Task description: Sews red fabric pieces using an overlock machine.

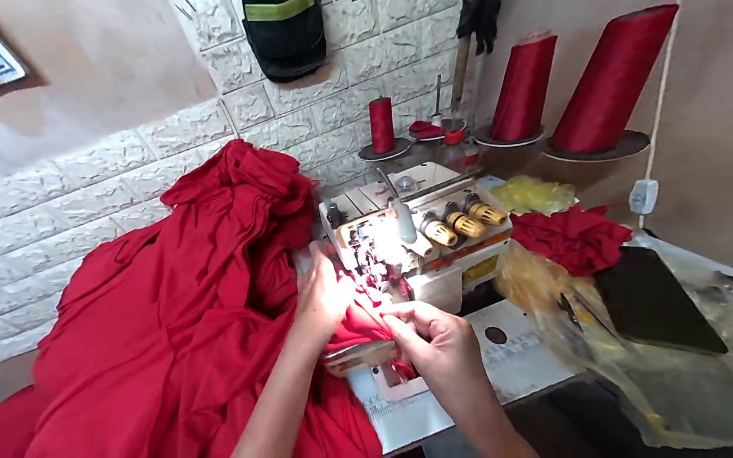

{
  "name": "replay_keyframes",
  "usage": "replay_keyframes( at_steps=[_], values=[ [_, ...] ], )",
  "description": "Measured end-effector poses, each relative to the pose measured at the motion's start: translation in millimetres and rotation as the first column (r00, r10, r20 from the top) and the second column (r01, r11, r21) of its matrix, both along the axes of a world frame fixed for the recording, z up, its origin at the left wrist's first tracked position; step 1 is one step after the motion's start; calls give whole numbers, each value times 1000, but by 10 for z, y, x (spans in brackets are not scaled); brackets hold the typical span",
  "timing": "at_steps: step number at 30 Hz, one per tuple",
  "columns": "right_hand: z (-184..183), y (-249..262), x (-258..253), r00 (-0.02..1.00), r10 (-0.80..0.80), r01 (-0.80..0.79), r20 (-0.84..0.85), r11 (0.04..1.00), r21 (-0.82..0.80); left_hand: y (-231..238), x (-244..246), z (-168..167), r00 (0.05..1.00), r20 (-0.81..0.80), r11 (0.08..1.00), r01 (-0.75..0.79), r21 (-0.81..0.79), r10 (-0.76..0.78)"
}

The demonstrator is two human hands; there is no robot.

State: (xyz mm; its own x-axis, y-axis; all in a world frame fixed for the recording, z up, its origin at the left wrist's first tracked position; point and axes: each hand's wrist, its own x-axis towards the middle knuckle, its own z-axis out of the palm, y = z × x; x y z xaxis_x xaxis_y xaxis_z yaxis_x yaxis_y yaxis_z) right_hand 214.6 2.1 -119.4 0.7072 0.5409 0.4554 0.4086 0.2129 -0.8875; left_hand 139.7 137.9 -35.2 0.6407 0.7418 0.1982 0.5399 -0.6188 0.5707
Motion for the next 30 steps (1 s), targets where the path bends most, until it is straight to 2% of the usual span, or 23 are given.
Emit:
replay_keyframes(
  at_steps=[6, 10, 12, 14, 16, 18, 20, 22, 25, 27, 30],
  values=[
    [-74, 37, -21, 997, -71, 71, 31, 997, -15, 93, 43, -101, 996, 87, 1000, 11, 18, -12],
    [-95, 57, -20, 996, -77, 77, 35, 997, -1, 236, -80, -70, 962, 252, 976, 150, -158, -107],
    [-101, 64, -16, 997, -73, 74, 27, 997, -9, 264, -242, -32, 939, 323, 976, 174, -133, -123],
    [-107, 69, -9, 997, -73, 73, 21, 997, -15, 162, -376, 34, 959, 283, 998, 39, -38, -27],
    [-117, 80, 6, 997, -71, 71, 24, 997, -14, -22, -437, 91, 985, 165, 999, -44, -11, 45],
    [-128, 85, 14, 998, -62, 63, 26, 998, -13, -145, -445, 62, 997, 68, 1000, -22, 7, 22],
    [-128, 70, 5, 995, -84, 85, 54, 996, -16, -195, -413, -29, 987, 162, 1000, -4, 23, 0],
    [-110, 46, 12, 976, -154, 155, 154, 988, 8, -194, -391, -83, 930, 364, 999, 40, 18, -44],
    [-62, 46, 56, 917, -245, 213, 315, 968, 131, -257, -360, -82, 763, 639, 976, 198, -90, -96],
    [20, 47, 99, 923, -193, 156, 334, 979, 135, -339, -312, -75, 654, 756, 911, 294, -289, 29],
    [144, 68, 141, 947, -42, 33, 318, 999, 34, -438, -213, -13, 556, 775, 770, 337, -541, 301]
  ],
)
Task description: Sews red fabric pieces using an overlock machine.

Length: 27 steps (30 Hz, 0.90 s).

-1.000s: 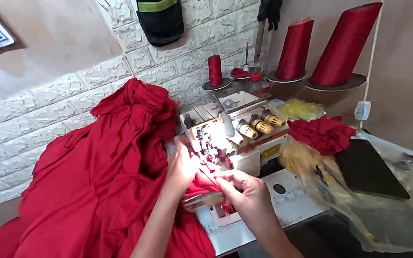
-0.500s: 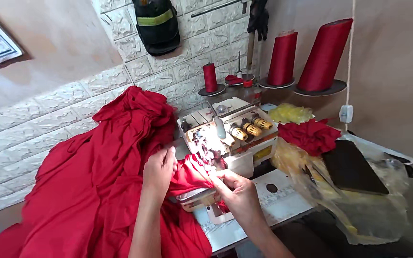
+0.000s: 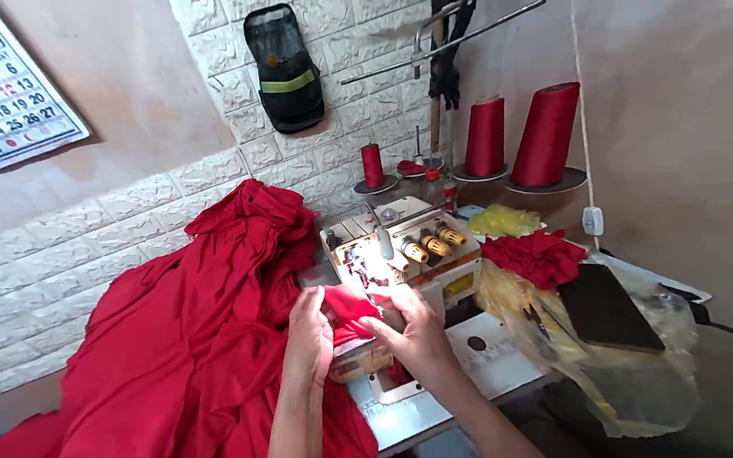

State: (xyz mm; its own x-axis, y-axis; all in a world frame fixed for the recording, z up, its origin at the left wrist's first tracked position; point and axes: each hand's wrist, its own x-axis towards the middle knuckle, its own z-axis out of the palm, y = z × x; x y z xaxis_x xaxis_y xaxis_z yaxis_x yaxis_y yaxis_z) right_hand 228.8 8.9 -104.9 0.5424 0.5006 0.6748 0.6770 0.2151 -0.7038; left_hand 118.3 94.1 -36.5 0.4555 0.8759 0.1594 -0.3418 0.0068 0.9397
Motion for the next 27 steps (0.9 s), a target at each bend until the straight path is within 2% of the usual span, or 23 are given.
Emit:
replay_keyframes(
  at_steps=[1, 4, 9, 11, 13, 15, 17, 19, 20, 22, 24, 25, 27],
  values=[
    [33, 11, 2, 999, 40, -41, -11, 999, -28, -7, 30, 9, 1000, 0, 999, -26, -38, 26],
    [99, 60, -25, 996, 88, -88, 0, 995, -35, -14, 62, -2, 996, -53, 996, -62, 59, 65],
    [39, 169, -11, 993, 39, -45, 110, 998, 51, 22, 92, -16, 997, -38, 987, -66, 144, 72],
    [20, 159, -1, 990, 73, -83, 122, 994, 76, 12, 85, -17, 999, -31, 984, -36, 174, 42],
    [40, 102, 8, 974, 222, -224, 43, 973, 55, -14, 61, -2, 997, -73, 964, -1, 265, 21],
    [103, 34, 9, 916, 395, -393, -73, 918, 41, -1, 16, 23, 985, -161, 923, 9, 385, 57],
    [156, -10, -6, 843, 507, -489, -177, 861, 139, 38, -73, 57, 945, -267, 851, -23, 525, 191],
    [197, -53, -6, 744, 591, -518, -313, 805, 290, 88, -189, 112, 904, -282, 779, -84, 622, 322],
    [203, -74, 8, 708, 611, -514, -354, 789, 336, 124, -246, 135, 905, -271, 768, -88, 635, 328],
    [187, -105, 47, 677, 625, -496, -388, 777, 387, 204, -347, 164, 926, -291, 790, -13, 612, 241],
    [140, -115, 78, 702, 609, -470, -369, 786, 402, 285, -423, 158, 901, -409, 760, 163, 629, 145],
    [119, -117, 88, 717, 601, -461, -353, 789, 406, 332, -441, 135, 867, -478, 698, 255, 669, 142],
    [108, -121, 91, 725, 606, -466, -327, 781, 416, 418, -430, 64, 793, -566, 515, 398, 760, 223]
  ],
)
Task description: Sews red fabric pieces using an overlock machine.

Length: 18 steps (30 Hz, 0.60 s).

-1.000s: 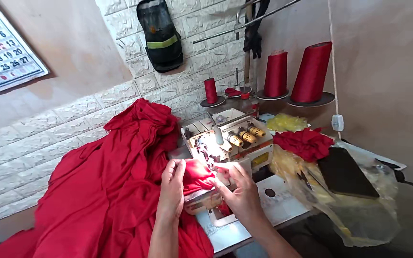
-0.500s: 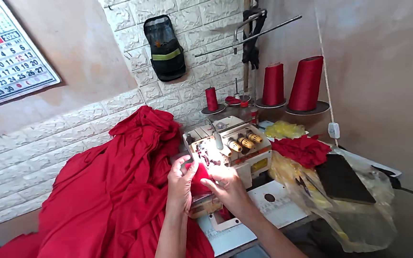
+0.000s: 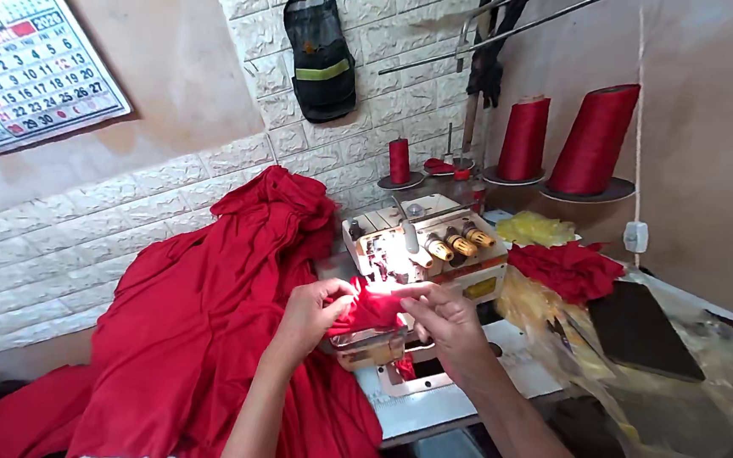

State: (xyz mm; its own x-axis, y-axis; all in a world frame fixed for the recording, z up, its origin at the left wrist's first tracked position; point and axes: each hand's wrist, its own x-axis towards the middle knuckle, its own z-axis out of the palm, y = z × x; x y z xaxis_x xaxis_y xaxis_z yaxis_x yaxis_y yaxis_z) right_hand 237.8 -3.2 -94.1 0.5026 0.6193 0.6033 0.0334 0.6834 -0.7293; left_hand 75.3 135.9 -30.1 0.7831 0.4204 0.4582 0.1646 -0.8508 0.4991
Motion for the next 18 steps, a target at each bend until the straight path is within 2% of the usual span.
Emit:
replay_keyframes(
  at_steps=[2, 4, 6, 8, 11, 15, 16, 18],
  values=[
    [18, -7, -3, 999, 45, -45, -9, 999, 8, 59, 50, -68, 995, -104, 983, 29, 180, -10],
    [28, -10, -8, 997, 73, -73, -24, 997, -3, 78, 103, -87, 987, -159, 970, 17, 241, 22],
    [32, -7, 10, 996, 83, -83, -23, 997, -4, 69, 121, -51, 986, -155, 971, -19, 240, 58],
    [25, 0, 44, 996, 84, -84, 1, 996, 8, 42, 100, -11, 994, -85, 980, -51, 193, 68],
    [20, 30, 79, 998, 65, -65, 22, 998, 17, 30, 60, 27, 1000, -16, 984, -16, 176, 19],
    [30, 47, 30, 998, 65, -65, 4, 998, 18, 122, 127, -20, 976, -212, 953, 28, 302, 39],
    [31, 43, 15, 998, 66, -66, -3, 998, 18, 139, 139, -40, 974, -219, 952, 17, 304, 52],
    [39, 34, 15, 998, 61, -61, 3, 998, 20, 147, 129, -41, 994, -104, 960, -13, 279, 44]
  ],
)
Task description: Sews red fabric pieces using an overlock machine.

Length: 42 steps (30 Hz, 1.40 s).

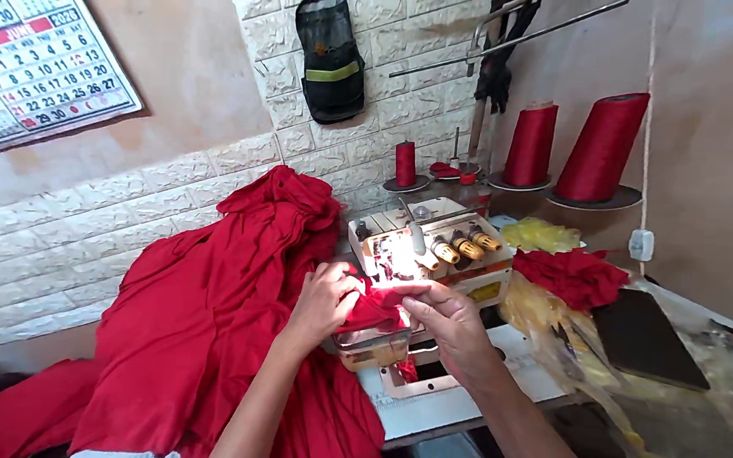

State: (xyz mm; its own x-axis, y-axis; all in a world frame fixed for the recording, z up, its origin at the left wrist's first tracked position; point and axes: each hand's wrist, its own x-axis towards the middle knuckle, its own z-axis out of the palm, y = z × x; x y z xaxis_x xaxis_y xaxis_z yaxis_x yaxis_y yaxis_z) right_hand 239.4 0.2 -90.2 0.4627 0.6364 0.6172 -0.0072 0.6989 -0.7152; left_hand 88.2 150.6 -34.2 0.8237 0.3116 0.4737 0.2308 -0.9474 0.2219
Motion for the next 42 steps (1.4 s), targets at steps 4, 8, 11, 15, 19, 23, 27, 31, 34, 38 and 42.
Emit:
replay_keyframes(
  at_steps=[4, 8, 11, 15, 19, 23, 27, 31, 34, 38, 42],
  values=[
    [42, 10, 34, 950, -18, 82, 311, 978, -193, -231, -79, 187, 977, 159, 981, 160, -113, -141],
    [141, 73, -108, 873, 80, 106, 481, 932, -348, -509, -111, 199, 994, 92, 998, 62, 9, -63],
    [109, 54, -115, 955, 135, -51, 263, 952, -303, -501, -353, 245, 974, -125, 981, -193, -36, 187],
    [40, -46, -107, 998, -7, 25, 67, 961, -275, -349, -613, 68, 976, -99, 981, -193, 3, 193],
    [-78, -64, -84, 984, -68, 26, -167, 970, -244, -193, -736, -44, 982, 91, 979, -172, 108, 163],
    [-132, -82, -76, 977, -72, 28, -203, 978, -209, -235, -704, 133, 860, -91, 862, -488, 140, 502],
    [-158, -67, -74, 987, -45, 24, -152, 991, -135, -332, -368, 223, 967, 86, 956, -250, 152, 240],
    [-186, -34, -51, 993, -44, 37, -109, 997, -64, -423, 69, 211, 975, -208, 982, 108, 154, -75],
    [-190, -48, -20, 995, -46, 42, -88, 998, -48, -269, 147, 174, 961, -256, 956, 167, 242, -103],
    [-171, -45, 37, 999, -22, 20, -40, 999, -34, -181, 20, 317, 936, -309, 971, 210, 116, -165],
    [-80, -23, 16, 1000, 21, -20, 24, 999, -38, -254, -139, 399, 944, -257, 968, 235, 84, -207]
  ],
)
